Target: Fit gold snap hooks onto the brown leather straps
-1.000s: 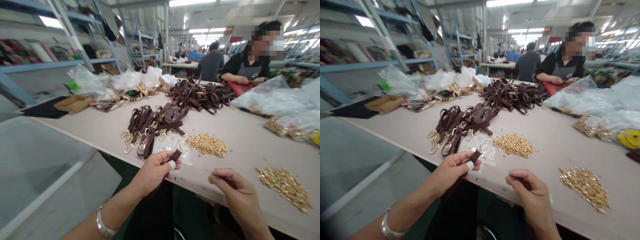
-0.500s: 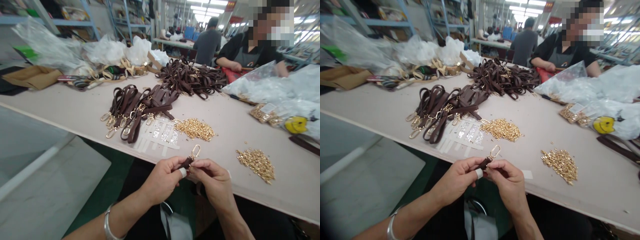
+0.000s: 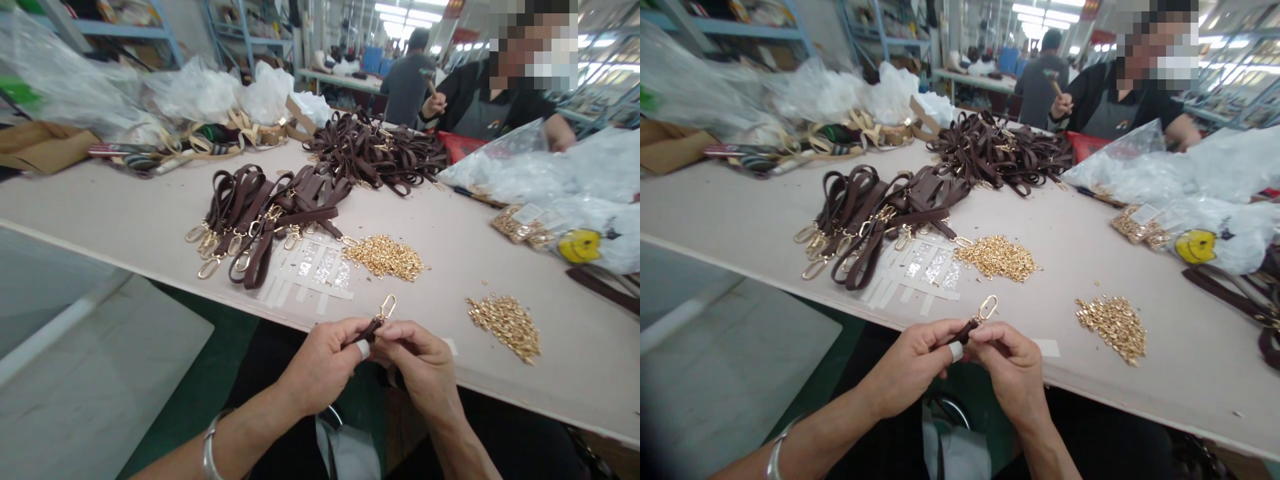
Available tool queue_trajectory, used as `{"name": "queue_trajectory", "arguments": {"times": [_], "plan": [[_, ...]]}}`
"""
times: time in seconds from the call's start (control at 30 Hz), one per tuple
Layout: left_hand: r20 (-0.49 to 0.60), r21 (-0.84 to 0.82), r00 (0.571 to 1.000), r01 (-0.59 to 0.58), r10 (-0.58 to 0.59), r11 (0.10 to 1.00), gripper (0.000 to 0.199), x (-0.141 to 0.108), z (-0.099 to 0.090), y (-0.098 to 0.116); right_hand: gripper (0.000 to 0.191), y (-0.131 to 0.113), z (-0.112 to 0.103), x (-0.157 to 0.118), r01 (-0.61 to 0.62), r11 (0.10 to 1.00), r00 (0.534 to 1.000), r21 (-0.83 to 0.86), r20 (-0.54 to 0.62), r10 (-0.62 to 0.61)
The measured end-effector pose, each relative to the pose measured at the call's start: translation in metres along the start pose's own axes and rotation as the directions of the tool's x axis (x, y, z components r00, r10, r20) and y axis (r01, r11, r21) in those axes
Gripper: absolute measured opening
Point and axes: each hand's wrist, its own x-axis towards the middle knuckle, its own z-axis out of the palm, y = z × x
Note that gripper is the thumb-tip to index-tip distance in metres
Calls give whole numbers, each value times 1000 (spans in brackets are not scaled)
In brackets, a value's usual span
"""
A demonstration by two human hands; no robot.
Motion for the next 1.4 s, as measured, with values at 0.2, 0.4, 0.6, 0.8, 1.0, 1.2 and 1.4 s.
{"name": "queue_trajectory", "arguments": {"times": [0.2,0.4,0.6,0.8,1.0,1.2,1.4], "plan": [[-40,222,987,-142,154,965,51,-3,2,0,6,-1,2,-4,-32,999,999,-22,-37,31],[-29,468,975,-180,218,865,46,-6,-4,-10,18,0,8,-4,-51,997,998,52,-25,53],[-37,332,995,-73,90,941,43,-2,3,-17,16,-6,-4,-1,-57,981,998,-183,-24,54],[-67,340,997,-14,39,940,44,-2,0,-9,19,-29,-101,34,14,316,933,-949,-101,-345],[-107,225,992,96,-73,970,37,-5,-8,-13,23,-36,-163,61,12,-12,969,-1000,14,-245],[-87,-99,989,112,-121,989,39,-1,-7,-24,27,-41,-165,71,105,-193,985,-976,128,-114],[-89,-214,970,204,-227,955,34,0,-4,-23,26,-45,-163,73,215,-314,969,-925,242,-49]]}}
